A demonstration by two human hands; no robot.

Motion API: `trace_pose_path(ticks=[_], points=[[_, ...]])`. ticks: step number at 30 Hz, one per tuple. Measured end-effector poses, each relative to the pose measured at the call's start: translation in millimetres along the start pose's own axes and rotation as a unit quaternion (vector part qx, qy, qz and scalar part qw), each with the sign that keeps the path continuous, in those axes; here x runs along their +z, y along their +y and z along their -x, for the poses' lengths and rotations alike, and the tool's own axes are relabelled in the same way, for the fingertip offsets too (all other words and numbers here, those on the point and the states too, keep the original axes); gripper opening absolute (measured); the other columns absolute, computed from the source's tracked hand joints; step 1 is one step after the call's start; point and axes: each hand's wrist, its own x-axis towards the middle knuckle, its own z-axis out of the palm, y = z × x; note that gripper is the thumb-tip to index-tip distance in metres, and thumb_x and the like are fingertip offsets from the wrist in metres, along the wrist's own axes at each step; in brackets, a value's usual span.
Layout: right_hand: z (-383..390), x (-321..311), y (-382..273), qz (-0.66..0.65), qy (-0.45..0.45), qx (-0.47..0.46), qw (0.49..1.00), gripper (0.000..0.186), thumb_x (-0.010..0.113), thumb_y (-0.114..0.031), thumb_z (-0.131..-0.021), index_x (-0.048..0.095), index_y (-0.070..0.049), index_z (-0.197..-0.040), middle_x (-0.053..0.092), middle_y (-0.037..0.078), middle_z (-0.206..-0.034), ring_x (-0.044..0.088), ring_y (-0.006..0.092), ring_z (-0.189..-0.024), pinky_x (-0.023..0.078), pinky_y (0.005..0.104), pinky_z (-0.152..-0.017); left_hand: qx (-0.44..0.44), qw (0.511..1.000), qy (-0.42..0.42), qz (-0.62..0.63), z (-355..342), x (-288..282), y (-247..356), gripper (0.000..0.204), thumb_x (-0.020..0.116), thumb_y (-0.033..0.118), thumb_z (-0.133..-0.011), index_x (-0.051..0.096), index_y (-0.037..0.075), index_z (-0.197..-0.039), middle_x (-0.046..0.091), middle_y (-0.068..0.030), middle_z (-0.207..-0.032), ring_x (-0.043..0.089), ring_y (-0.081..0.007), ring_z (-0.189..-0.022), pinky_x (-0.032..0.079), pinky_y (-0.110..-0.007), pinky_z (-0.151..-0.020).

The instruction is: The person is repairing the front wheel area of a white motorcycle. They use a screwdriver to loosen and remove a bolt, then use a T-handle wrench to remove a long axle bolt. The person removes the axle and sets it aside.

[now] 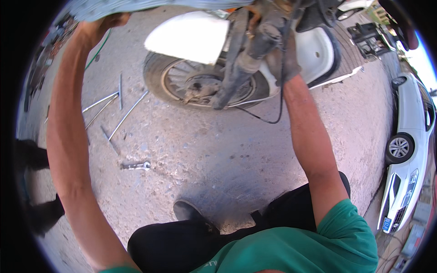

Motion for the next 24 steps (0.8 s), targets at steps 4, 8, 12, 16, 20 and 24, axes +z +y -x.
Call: trace_pose_path(ticks=[4,8,12,16,20,24], points=[[3.1,-2.1,-17.0,-0.099,0.062,0.142,0.983,0.024,0.074,-0.016,-0.080,0.071,0.007,-0.086,0.073,0.018,-0.077,0.071,0.0251,-0.073,0.053,0.0381,-0.068,-0.011,1.000,-0.024,-0.004,-22.5,-0.3,-19.3,0.033,0.062,0.024,-0.098,0.063,0.003,-0.124,0.069,-0.0109,-0.115,0.064,-0.0243,-0.101,0.053,-0.039,-0.085],[1.0,-4.5,-25.8,0.039,0.037,0.162,0.985,0.028,0.070,-0.023,-0.080,0.072,0.006,-0.080,0.067,0.031,-0.078,0.069,0.0439,-0.079,0.052,0.0473,-0.075,-0.026,0.999,-0.025,-0.002,-55.3,12.4,-32.8,0.033,0.062,0.024,-0.098,0.063,0.004,-0.124,0.069,-0.0107,-0.116,0.064,-0.0243,-0.102,0.053,-0.040,-0.087],[-0.8,-1.9,-26.5,0.037,0.039,0.159,0.986,0.027,0.070,-0.021,-0.079,0.072,0.006,-0.078,0.067,0.028,-0.074,0.069,0.0395,-0.073,0.052,0.0448,-0.071,-0.039,0.999,-0.021,-0.006,-65.8,9.1,-39.6,0.034,0.062,0.024,-0.098,0.063,0.004,-0.125,0.069,-0.0106,-0.117,0.064,-0.0243,-0.104,0.053,-0.040,-0.088],[-2.1,0.6,-28.2,0.038,0.035,0.185,0.981,0.029,0.068,-0.024,-0.078,0.074,0.004,-0.082,0.069,0.030,-0.085,0.069,0.0458,-0.087,0.054,0.0488,-0.082,-0.044,0.999,-0.017,-0.009,-72.0,6.2,-43.5,0.034,0.062,0.025,-0.098,0.063,0.004,-0.125,0.069,-0.0104,-0.118,0.064,-0.0243,-0.105,0.053,-0.041,-0.089],[-1.0,-0.3,-31.5,0.024,0.046,0.194,0.980,0.027,0.069,-0.022,-0.077,0.074,0.004,-0.083,0.069,0.031,-0.087,0.068,0.0461,-0.089,0.054,0.0489,-0.084,-0.050,0.999,-0.017,-0.010,-76.4,6.1,-46.8,0.035,0.062,0.025,-0.098,0.063,0.004,-0.126,0.069,-0.0103,-0.119,0.063,-0.0243,-0.106,0.053,-0.041,-0.091],[-1.7,-0.8,-32.3,0.028,0.044,0.207,0.977,0.024,0.069,-0.020,-0.077,0.074,0.003,-0.084,0.069,0.030,-0.087,0.068,0.0463,-0.090,0.053,0.0485,-0.085,-0.053,0.998,-0.017,-0.010,-78.9,6.7,-51.6,0.035,0.063,0.026,-0.098,0.063,0.005,-0.126,0.069,-0.0101,-0.120,0.063,-0.0243,-0.107,0.053,-0.041,-0.092]])
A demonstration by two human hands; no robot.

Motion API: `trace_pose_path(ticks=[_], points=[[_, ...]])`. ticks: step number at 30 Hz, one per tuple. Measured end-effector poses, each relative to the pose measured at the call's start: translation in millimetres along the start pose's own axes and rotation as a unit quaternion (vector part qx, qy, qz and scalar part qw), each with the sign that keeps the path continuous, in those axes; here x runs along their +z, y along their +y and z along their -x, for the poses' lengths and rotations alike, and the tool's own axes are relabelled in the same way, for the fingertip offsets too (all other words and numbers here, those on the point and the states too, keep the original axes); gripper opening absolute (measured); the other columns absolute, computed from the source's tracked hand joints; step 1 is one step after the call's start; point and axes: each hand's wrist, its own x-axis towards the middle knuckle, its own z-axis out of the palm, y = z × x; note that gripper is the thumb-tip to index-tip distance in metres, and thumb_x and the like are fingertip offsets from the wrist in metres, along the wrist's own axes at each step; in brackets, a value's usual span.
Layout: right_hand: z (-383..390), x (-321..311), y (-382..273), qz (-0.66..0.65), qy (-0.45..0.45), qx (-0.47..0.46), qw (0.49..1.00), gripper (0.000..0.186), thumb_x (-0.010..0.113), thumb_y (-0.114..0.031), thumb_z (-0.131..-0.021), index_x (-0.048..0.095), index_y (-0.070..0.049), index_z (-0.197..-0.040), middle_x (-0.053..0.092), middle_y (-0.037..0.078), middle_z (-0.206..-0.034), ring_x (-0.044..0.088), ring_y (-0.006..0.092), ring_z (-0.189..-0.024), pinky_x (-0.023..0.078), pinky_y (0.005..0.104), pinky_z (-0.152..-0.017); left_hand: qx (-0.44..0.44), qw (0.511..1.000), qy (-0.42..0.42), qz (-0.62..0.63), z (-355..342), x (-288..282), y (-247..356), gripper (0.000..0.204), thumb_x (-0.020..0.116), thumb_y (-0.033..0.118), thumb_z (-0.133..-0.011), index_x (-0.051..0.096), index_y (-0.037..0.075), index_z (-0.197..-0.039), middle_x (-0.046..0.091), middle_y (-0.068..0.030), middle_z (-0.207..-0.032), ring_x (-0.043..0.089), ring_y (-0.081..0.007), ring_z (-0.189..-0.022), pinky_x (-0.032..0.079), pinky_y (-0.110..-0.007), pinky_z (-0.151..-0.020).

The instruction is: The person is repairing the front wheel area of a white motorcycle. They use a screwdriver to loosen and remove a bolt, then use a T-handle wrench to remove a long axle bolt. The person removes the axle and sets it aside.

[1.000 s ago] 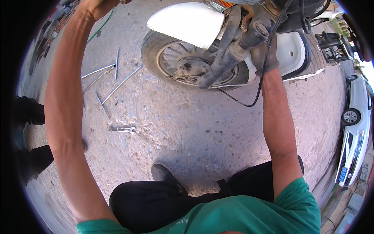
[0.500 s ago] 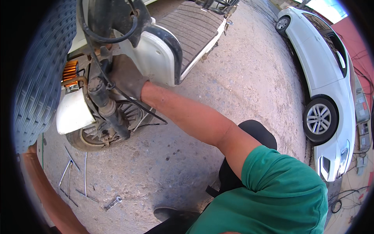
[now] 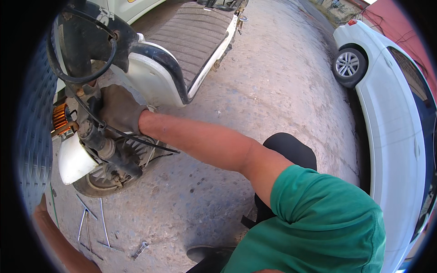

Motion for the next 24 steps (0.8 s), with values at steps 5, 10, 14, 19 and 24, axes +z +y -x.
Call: trace_pose_path(ticks=[5,10,14,19,24], points=[[-0.3,0.4,-0.2,0.017,0.000,-0.006,1.000,0.025,0.069,-0.021,-0.077,0.074,0.002,-0.084,0.069,0.030,-0.087,0.068,0.0461,-0.090,0.053,0.0488,-0.084,-0.002,1.000,0.001,-0.002,-3.8,-5.4,-3.4,0.036,0.063,0.026,-0.098,0.063,0.005,-0.127,0.068,-0.0099,-0.121,0.063,-0.0242,-0.109,0.053,-0.042,-0.094],[-0.2,-1.9,-2.3,0.031,-0.001,-0.005,0.999,0.026,0.068,-0.022,-0.078,0.074,0.002,-0.084,0.069,0.029,-0.087,0.068,0.0458,-0.090,0.053,0.0493,-0.083,-0.002,1.000,0.005,-0.003,-3.4,-16.2,-5.2,0.037,0.063,0.026,-0.098,0.063,0.005,-0.127,0.068,-0.0097,-0.122,0.063,-0.0242,-0.110,0.053,-0.042,-0.096],[-1.4,-0.7,-0.5,0.032,0.005,-0.010,0.999,0.027,0.068,-0.023,-0.078,0.074,0.002,-0.085,0.070,0.029,-0.087,0.068,0.0456,-0.090,0.054,0.0494,-0.084,0.001,1.000,0.010,-0.002,-1.3,-23.6,-0.8,0.037,0.063,0.027,-0.098,0.063,0.006,-0.128,0.068,-0.0096,-0.123,0.063,-0.0242,-0.112,0.052,-0.043,-0.097],[-4.0,3.2,10.8,-0.006,-0.024,-0.030,0.999,0.025,0.068,-0.021,-0.079,0.074,0.002,-0.085,0.070,0.028,-0.084,0.069,0.0440,-0.087,0.054,0.0483,-0.080,0.013,0.999,0.017,0.031,13.4,-53.1,7.7,0.038,0.064,0.027,-0.098,0.063,0.006,-0.129,0.068,-0.0094,-0.125,0.063,-0.0242,-0.113,0.052,-0.043,-0.099],[-9.7,-0.2,30.8,-0.086,-0.121,-0.079,0.986,0.019,0.049,-0.010,-0.101,0.062,0.002,-0.108,0.068,0.013,-0.098,0.068,0.0202,-0.089,0.058,0.0374,-0.081,0.035,0.981,-0.017,0.189,52.5,-100.0,6.1,0.038,0.064,0.028,-0.098,0.063,0.006,-0.129,0.068,-0.0092,-0.126,0.063,-0.0242,-0.115,0.052,-0.044,-0.101]])
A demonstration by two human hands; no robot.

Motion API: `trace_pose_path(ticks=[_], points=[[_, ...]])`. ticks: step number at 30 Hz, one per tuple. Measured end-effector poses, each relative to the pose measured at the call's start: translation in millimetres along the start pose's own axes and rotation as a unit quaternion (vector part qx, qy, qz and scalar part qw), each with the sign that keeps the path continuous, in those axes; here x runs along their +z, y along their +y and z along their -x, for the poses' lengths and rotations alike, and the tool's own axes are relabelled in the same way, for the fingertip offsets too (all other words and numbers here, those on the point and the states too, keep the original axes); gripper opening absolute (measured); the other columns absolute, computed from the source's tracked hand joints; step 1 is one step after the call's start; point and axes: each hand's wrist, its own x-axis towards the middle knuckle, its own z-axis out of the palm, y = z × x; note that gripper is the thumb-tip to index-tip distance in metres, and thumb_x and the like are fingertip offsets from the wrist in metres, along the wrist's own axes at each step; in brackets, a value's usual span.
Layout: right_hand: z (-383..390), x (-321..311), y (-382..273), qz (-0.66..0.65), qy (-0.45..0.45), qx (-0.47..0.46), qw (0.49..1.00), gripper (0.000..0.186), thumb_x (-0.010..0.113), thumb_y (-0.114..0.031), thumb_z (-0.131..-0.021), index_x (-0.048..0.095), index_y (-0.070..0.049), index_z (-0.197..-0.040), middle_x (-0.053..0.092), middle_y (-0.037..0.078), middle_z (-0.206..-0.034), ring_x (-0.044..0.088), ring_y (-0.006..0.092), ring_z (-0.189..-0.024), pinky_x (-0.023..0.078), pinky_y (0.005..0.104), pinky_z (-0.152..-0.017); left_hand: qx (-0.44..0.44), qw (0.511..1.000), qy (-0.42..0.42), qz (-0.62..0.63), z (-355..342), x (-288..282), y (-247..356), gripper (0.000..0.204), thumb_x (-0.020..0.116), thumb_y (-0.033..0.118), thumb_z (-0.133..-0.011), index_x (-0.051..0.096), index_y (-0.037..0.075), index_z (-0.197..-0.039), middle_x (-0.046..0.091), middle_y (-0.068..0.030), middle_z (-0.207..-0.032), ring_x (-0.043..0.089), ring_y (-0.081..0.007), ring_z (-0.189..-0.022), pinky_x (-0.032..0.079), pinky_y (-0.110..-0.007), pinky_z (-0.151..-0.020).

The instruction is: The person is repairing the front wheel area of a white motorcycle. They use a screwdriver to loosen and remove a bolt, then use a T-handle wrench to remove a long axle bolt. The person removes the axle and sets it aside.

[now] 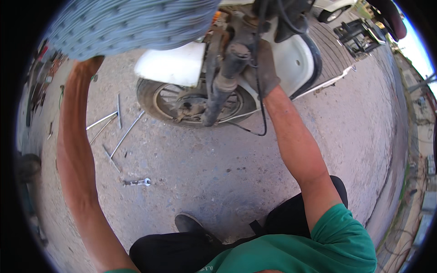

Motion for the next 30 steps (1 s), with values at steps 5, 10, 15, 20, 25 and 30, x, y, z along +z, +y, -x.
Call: trace_pose_path(ticks=[5,10,15,20,25,30], points=[[-6.2,0.3,17.4,-0.013,0.014,-0.129,0.992,0.011,0.067,-0.009,-0.089,0.064,-0.001,-0.096,0.069,0.007,-0.085,0.068,0.0149,-0.082,0.055,0.0311,-0.073,-0.007,0.979,-0.073,0.191,20.2,4.8,7.1,0.039,0.064,0.028,-0.097,0.062,0.006,-0.130,0.068,-0.0090,-0.127,0.062,-0.0242,-0.116,0.052,-0.044,-0.103],[1.2,0.1,18.8,-0.108,0.002,-0.118,0.987,0.017,0.061,-0.001,-0.094,0.060,-0.001,-0.111,0.066,0.005,-0.100,0.063,0.0133,-0.091,0.054,0.0298,-0.079,0.015,0.999,-0.042,-0.009,40.0,54.0,5.3,0.039,0.064,0.027,-0.097,0.062,0.006,-0.130,0.067,-0.0097,-0.128,0.062,-0.0247,-0.117,0.052,-0.044,-0.102],[-0.2,-4.8,22.6,-0.203,-0.080,-0.126,0.968,0.023,0.049,-0.005,-0.103,0.052,-0.005,-0.125,0.058,0.007,-0.114,0.058,0.0156,-0.103,0.052,0.0313,-0.090,0.029,0.995,-0.038,-0.088,48.4,86.9,16.2,0.039,0.064,0.026,-0.097,0.062,0.005,-0.130,0.066,-0.0104,-0.129,0.062,-0.0253,-0.117,0.052,-0.044,-0.102],[3.7,-10.3,26.8,-0.125,-0.096,-0.124,0.980,0.025,0.044,-0.011,-0.106,0.048,-0.006,-0.130,0.056,0.007,-0.117,0.057,0.0158,-0.104,0.052,0.0320,-0.092,0.035,0.991,-0.040,-0.121,51.1,98.1,22.8,0.039,0.063,0.025,-0.097,0.061,0.004,-0.131,0.066,-0.0111,-0.129,0.061,-0.0258,-0.118,0.052,-0.045,-0.101],[0.4,-7.9,22.6,-0.279,-0.109,-0.092,0.950,0.027,0.042,-0.014,-0.107,0.047,-0.006,-0.133,0.056,0.007,-0.119,0.057,0.0158,-0.104,0.052,0.0328,-0.093,0.044,0.989,-0.039,-0.138,51.4,104.3,23.9,0.040,0.063,0.024,-0.097,0.061,0.003,-0.131,0.065,-0.0118,-0.130,0.061,-0.0263,-0.118,0.052,-0.045,-0.101],[3.6,-1.1,9.8,-0.168,-0.005,-0.095,0.981,0.012,0.054,-0.005,-0.098,0.060,-0.001,-0.108,0.064,0.008,-0.100,0.065,0.0165,-0.091,0.056,0.0326,-0.082,0.050,0.988,-0.041,-0.138,52.3,107.0,27.5,0.040,0.063,0.023,-0.097,0.061,0.003,-0.131,0.065,-0.0125,-0.131,0.061,-0.0269,-0.118,0.052,-0.045,-0.101]])
